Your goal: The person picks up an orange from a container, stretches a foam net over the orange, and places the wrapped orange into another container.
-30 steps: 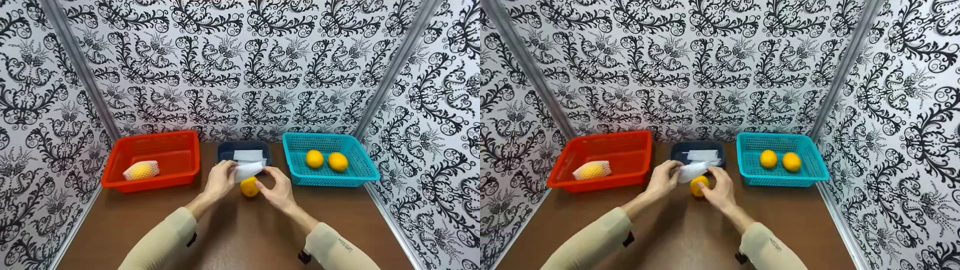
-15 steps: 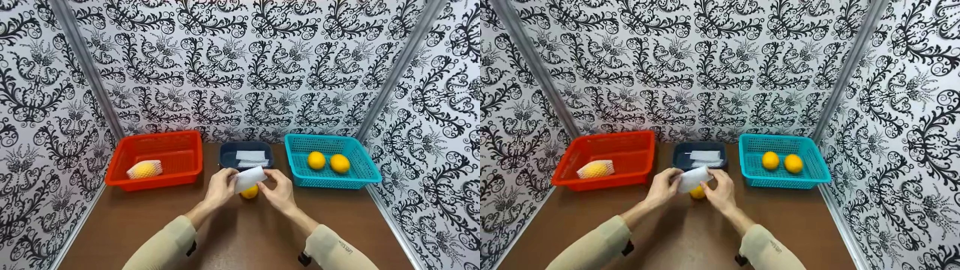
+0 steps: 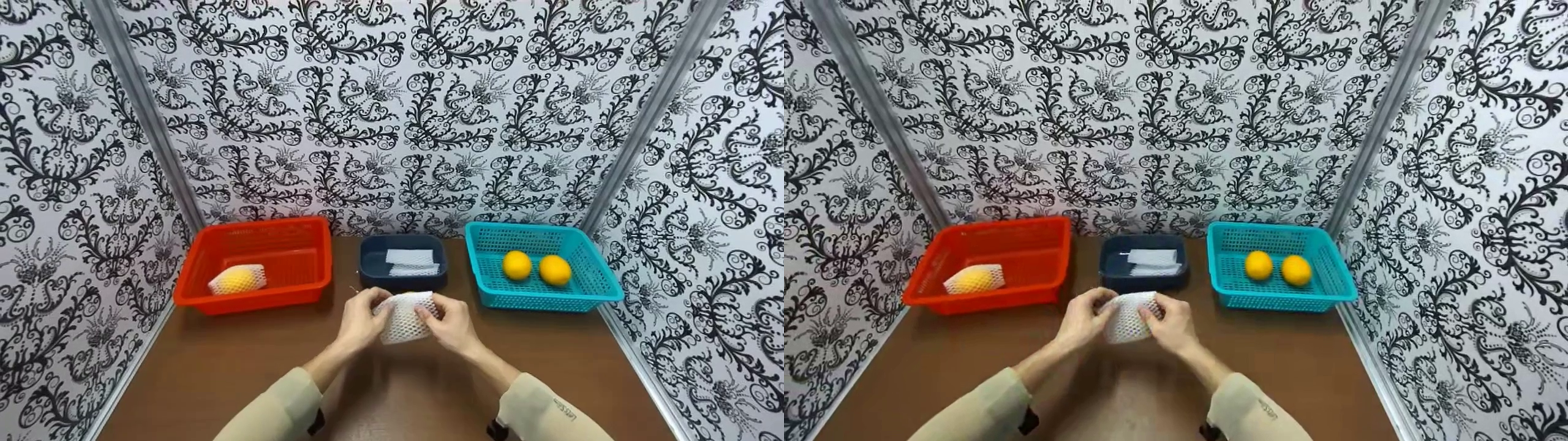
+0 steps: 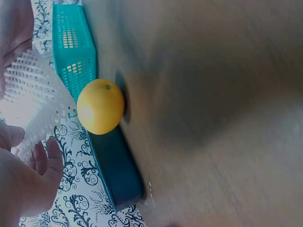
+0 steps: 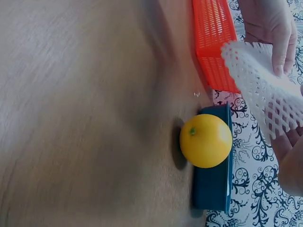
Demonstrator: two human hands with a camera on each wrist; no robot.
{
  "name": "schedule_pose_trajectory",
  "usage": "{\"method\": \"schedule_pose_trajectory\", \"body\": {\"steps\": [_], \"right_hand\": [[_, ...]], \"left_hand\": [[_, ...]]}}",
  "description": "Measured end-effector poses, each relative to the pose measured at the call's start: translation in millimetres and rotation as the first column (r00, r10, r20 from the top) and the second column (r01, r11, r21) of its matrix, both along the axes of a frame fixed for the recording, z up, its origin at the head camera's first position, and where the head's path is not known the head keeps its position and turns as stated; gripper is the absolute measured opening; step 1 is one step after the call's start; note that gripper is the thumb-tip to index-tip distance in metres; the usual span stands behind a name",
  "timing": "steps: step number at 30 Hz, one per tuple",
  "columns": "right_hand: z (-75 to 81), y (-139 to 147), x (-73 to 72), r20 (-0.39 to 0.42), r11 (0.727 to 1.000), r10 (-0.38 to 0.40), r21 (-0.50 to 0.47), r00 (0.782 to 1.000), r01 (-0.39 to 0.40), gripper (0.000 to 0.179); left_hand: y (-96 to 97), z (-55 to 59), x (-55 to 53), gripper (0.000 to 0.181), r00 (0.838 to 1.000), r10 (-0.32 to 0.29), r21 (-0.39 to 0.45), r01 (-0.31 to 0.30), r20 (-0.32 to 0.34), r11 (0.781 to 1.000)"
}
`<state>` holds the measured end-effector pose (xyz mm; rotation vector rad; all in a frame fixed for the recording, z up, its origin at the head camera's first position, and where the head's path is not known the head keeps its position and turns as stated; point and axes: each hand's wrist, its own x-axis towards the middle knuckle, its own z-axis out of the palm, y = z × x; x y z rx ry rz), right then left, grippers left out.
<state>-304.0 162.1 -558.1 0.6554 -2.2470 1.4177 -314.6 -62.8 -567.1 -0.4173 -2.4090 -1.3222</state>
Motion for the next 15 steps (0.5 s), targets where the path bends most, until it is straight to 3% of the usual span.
{"method": "schedule_pose_trajectory", "body": {"steps": [3, 5, 7, 9, 11, 12, 14, 15], "right_hand": [[2.3, -2.1, 2.5, 0.052, 1.000, 0.001, -0.027, 0.999, 0.001, 0.004], [4.3, -2.8, 3.5, 0.099, 0.999, 0.004, -0.054, 0.995, 0.001, 0.005], [7.1, -3.5, 3.9, 0.160, 0.995, 0.027, -0.098, 0.987, -0.011, 0.010], [9.1, -4.2, 4.3, 0.227, 0.986, 0.076, -0.163, 0.971, -0.039, 0.016], [10.5, -4.9, 4.6, 0.294, 0.967, 0.151, -0.243, 0.944, -0.079, 0.022], [10.8, -5.4, 4.7, 0.323, 0.954, 0.193, -0.283, 0.927, -0.101, 0.025], [10.8, -6.6, 5.5, 0.379, 0.909, 0.309, -0.387, 0.872, -0.154, 0.030], [10.7, -7.6, 6.0, 0.404, 0.881, 0.367, -0.440, 0.838, -0.174, 0.029]], "left_hand": [[-3.9, 0.4, 0.4, 0.017, 0.987, -0.078, 0.133, 0.059, 0.139, 0.989], [-7.9, -1.1, -1.5, 0.030, 0.953, -0.159, 0.281, 0.084, 0.259, 0.956], [-12.4, -4.4, -4.1, 0.046, 0.877, -0.288, 0.479, 0.078, 0.384, 0.875], [-15.1, -9.1, -5.2, 0.055, 0.787, -0.424, 0.662, 0.027, 0.447, 0.749], [-14.9, -13.4, -4.0, 0.056, 0.696, -0.556, 0.782, -0.014, 0.455, 0.623], [-13.5, -14.8, -2.8, 0.054, 0.657, -0.614, 0.820, -0.012, 0.437, 0.572], [-7.7, -14.6, 1.5, 0.052, 0.610, -0.692, 0.863, 0.027, 0.385, 0.504], [-3.8, -13.6, 3.6, 0.051, 0.589, -0.722, 0.873, 0.055, 0.363, 0.484]]}}
